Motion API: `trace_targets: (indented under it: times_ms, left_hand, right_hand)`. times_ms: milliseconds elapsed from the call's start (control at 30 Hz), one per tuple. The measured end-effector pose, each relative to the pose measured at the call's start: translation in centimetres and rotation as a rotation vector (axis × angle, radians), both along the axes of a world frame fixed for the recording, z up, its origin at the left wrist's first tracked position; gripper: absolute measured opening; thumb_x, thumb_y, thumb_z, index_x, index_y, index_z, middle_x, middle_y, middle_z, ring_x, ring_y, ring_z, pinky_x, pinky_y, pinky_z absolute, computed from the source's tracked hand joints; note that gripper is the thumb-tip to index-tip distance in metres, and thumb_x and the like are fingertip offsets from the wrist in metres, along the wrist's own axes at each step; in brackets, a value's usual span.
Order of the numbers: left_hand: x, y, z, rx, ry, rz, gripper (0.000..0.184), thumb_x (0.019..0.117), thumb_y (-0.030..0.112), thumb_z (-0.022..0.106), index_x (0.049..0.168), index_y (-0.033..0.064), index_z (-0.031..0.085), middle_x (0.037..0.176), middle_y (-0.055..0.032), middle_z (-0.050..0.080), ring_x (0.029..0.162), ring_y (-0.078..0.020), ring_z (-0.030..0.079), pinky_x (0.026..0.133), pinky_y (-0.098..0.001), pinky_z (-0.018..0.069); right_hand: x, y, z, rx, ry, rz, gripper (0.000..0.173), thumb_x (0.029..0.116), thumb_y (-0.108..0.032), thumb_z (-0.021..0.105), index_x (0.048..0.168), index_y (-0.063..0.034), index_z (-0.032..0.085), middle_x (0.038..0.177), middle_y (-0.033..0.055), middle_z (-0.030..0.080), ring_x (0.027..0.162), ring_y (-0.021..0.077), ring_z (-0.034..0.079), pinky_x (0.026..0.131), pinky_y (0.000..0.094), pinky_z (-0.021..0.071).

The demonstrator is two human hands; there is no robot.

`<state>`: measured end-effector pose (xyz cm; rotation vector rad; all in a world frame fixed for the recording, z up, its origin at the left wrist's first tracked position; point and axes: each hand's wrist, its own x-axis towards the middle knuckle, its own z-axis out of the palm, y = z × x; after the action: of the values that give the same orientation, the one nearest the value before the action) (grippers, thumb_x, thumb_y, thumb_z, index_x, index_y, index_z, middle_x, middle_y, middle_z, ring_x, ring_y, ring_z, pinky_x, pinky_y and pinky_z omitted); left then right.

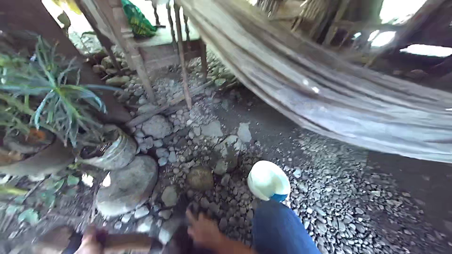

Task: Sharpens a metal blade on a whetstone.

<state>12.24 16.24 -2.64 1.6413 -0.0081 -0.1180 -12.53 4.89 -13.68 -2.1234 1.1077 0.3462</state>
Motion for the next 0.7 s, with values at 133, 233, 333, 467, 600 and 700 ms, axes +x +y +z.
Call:
trace_targets:
  times_ms: [133, 233, 333, 467, 600, 700]
  left_hand:
    - [-0.8, -0.5, 0.4, 0.013, 0.001, 0.096, 0.06, 0.0921, 0.008, 0.072, 0.14, -0.0071, 0.039, 0.084, -0.0058, 0.062, 0.059, -0.0073, 0.064, 0.059, -0.0278, 0.0601]
    - [-0.5, -0.9, 0.3, 0.015, 0.015, 0.095, 0.058, 0.0918, 0.007, 0.072, 0.138, -0.006, 0.039, 0.083, -0.0047, 0.061, 0.058, -0.007, 0.063, 0.058, -0.0267, 0.0591]
    - [-0.5, -0.7, 0.2, -0.011, 0.003, 0.1, 0.053, 0.0916, 0.006, 0.072, 0.134, -0.0043, 0.042, 0.075, -0.0008, 0.062, 0.055, -0.0066, 0.065, 0.056, -0.0258, 0.0597]
    - [-0.5, -0.3, 0.1, -0.015, -0.01, 0.094, 0.046, 0.0934, 0.005, 0.069, 0.13, -0.0032, 0.042, 0.069, 0.0005, 0.061, 0.053, -0.0074, 0.065, 0.054, -0.026, 0.0596]
    - [-0.3, -0.9, 0.2, -0.001, 0.0, 0.106, 0.051, 0.0922, 0.006, 0.071, 0.133, -0.0042, 0.042, 0.074, -0.0003, 0.061, 0.055, -0.0057, 0.064, 0.055, -0.0248, 0.0587]
    - [-0.2, -0.6, -0.1, -0.025, 0.0, 0.099, 0.047, 0.0933, 0.005, 0.069, 0.13, -0.0023, 0.042, 0.07, 0.0012, 0.061, 0.053, -0.0064, 0.064, 0.055, -0.0254, 0.0597]
  right_hand:
    - [3.0, -2.3, 0.9, 0.118, 0.171, -0.187, 0.071, 0.1106, -0.049, 0.034, 0.167, -0.0233, 0.0, 0.152, 0.0344, 0.042, 0.123, 0.0504, 0.06, 0.101, 0.0615, 0.0505]
    - [0.2, 0.9, 0.2, 0.143, 0.108, 0.105, 0.069, 0.1091, -0.044, 0.043, 0.168, -0.0252, 0.011, 0.148, 0.0385, 0.043, 0.12, 0.0538, 0.06, 0.097, 0.0651, 0.0515]
    - [0.3, -0.4, -0.6, 0.084, 0.092, 0.115, 0.068, 0.1088, -0.045, 0.043, 0.167, -0.0268, 0.013, 0.146, 0.0384, 0.045, 0.118, 0.0543, 0.06, 0.095, 0.0651, 0.0521]
    - [3.5, -2.8, 1.1, 0.117, 0.204, -0.134, 0.071, 0.1112, -0.048, 0.033, 0.167, -0.0225, -0.003, 0.152, 0.034, 0.041, 0.12, 0.0481, 0.062, 0.1, 0.0575, 0.0519]
    - [0.1, 0.6, -0.1, 0.109, 0.122, 0.15, 0.068, 0.1095, -0.044, 0.042, 0.168, -0.0256, 0.011, 0.146, 0.0376, 0.045, 0.118, 0.0526, 0.061, 0.096, 0.0628, 0.0525]
    - [0.5, -0.7, -0.8, 0.099, 0.146, 0.109, 0.069, 0.1094, -0.045, 0.042, 0.167, -0.03, 0.009, 0.148, 0.0366, 0.043, 0.121, 0.0518, 0.059, 0.097, 0.0622, 0.0519]
